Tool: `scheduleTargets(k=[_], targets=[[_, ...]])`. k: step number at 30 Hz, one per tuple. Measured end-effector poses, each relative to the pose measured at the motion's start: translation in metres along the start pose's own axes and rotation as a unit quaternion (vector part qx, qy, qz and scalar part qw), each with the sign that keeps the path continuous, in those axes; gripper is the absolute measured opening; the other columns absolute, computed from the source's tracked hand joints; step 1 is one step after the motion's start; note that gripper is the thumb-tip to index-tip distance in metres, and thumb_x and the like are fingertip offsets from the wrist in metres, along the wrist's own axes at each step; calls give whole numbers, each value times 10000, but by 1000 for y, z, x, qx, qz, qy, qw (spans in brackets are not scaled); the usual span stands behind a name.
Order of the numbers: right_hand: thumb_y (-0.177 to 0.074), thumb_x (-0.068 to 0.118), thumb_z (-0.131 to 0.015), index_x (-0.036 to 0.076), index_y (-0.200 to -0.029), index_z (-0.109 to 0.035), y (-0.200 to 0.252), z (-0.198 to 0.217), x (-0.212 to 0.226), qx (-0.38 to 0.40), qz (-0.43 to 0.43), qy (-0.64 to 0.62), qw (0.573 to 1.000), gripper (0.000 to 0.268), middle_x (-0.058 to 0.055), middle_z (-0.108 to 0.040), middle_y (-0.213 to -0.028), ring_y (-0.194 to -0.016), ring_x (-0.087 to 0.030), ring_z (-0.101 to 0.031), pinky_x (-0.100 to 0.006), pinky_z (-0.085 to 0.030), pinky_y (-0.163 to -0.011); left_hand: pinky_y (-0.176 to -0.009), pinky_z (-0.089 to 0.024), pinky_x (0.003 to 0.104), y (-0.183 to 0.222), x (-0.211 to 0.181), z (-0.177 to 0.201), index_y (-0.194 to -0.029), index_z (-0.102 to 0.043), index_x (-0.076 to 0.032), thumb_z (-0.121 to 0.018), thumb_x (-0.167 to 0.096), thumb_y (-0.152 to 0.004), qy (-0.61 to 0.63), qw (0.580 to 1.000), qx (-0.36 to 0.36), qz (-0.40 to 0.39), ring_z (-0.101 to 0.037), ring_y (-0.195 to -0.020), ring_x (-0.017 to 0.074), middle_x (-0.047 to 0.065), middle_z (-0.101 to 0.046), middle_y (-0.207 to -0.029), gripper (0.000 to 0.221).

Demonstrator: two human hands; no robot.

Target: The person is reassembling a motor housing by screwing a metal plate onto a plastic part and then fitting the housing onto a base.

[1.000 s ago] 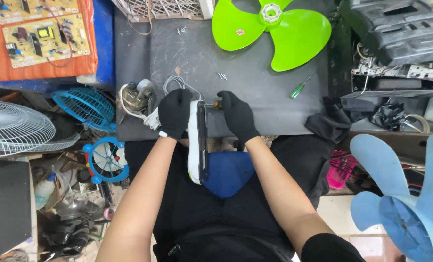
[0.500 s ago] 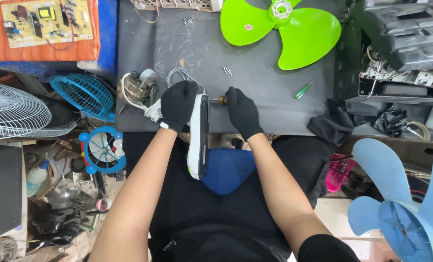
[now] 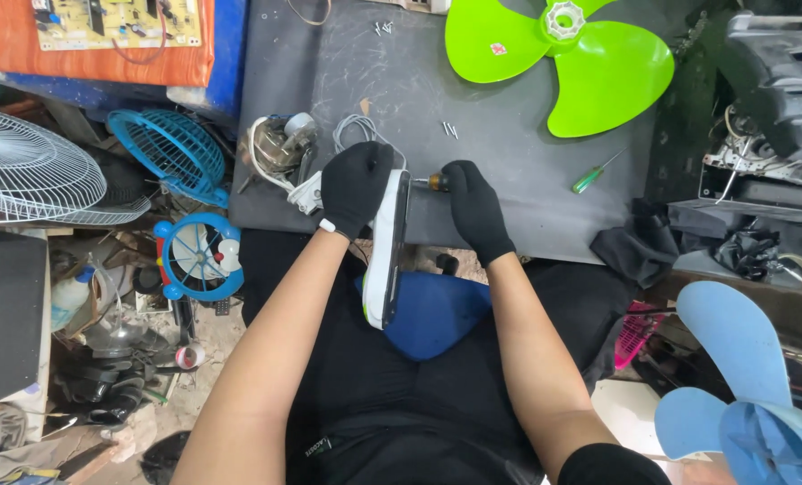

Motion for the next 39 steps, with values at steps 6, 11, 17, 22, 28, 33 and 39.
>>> scheduleTargets(k=[6, 11, 17, 22, 28, 33, 39], targets=[[-1042, 502, -200, 165, -1228, -635, 1, -1, -6, -10, -15, -38, 999, 580, -177, -656, -1226, -1229, -405, -549, -537, -421, -1057, -636, -541, 317, -2, 5, -4, -708, -551, -187, -530, -411, -1003, -9, 1000, -8, -10, -677, -642, 214, 14, -588, -560, 371], [-1061, 440, -229, 177, -1216, -596, 2, -5, -9, -13, 16, 35, 999, 477, -199, -657, -1172, -1158, -431, -578, -559, -456, -1002, -635, -544, 303, -2, 8, -7, -722, -558, -194, -517, -414, -1007, -13, 1000, -3, -8, -673, -636, 192, 10, -589, -566, 363], [-1067, 399, -249, 209, -1208, -529, 6, -2, 1, -48, 71, 75, 993, 367, -204, -672, -1092, -1074, -434, -622, -570, -512, -903, -635, -548, 332, -2, 8, -7, -743, -579, -173, -524, -405, -1003, -16, 1000, -4, -6, -683, -652, 220, 31, -605, -582, 352], [-1059, 481, -198, 246, -1208, -588, -2, -6, -13, -58, 52, 52, 996, 479, -174, -700, -1068, -1081, -409, -632, -542, -508, -929, -637, -551, 324, -1, 8, -5, -745, -579, -169, -514, -410, -1010, -18, 1000, -6, -6, -687, -665, 219, 33, -613, -593, 365], [-1072, 352, -299, 213, -1231, -574, -2, -1, -3, -36, 108, 63, 991, 347, -198, -692, -1052, -1032, -420, -645, -541, -522, -897, -632, -546, 345, -1, 9, -7, -736, -583, -162, -523, -388, -1002, -20, 1000, -3, 2, -689, -669, 243, 46, -615, -592, 354], [-1076, 301, -344, 197, -1270, -538, -4, 2, -12, -27, 159, 96, 982, 293, -204, -647, -1012, -1032, -424, -628, -525, -535, -859, -635, -547, 356, 2, 8, -5, -726, -583, -164, -544, -400, -988, -14, 1000, -2, 14, -690, -679, 257, 52, -619, -597, 355], [-1075, 432, -263, 205, -1364, -535, 10, 13, 7, 15, 49, 19, 998, 457, -216, -664, -1172, -1178, -411, -584, -552, -442, -1024, -611, -542, 357, 2, 16, -13, -704, -563, -181, -573, -383, -978, -27, 999, -37, -17, -683, -647, 252, 33, -595, -566, 341]])
Point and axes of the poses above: each hand's wrist, its own y-axis away from the middle knuckle, its own z-axis out of the back of the hand, x = y × z, the point moved 3 cm from there along -y, towards the middle knuckle
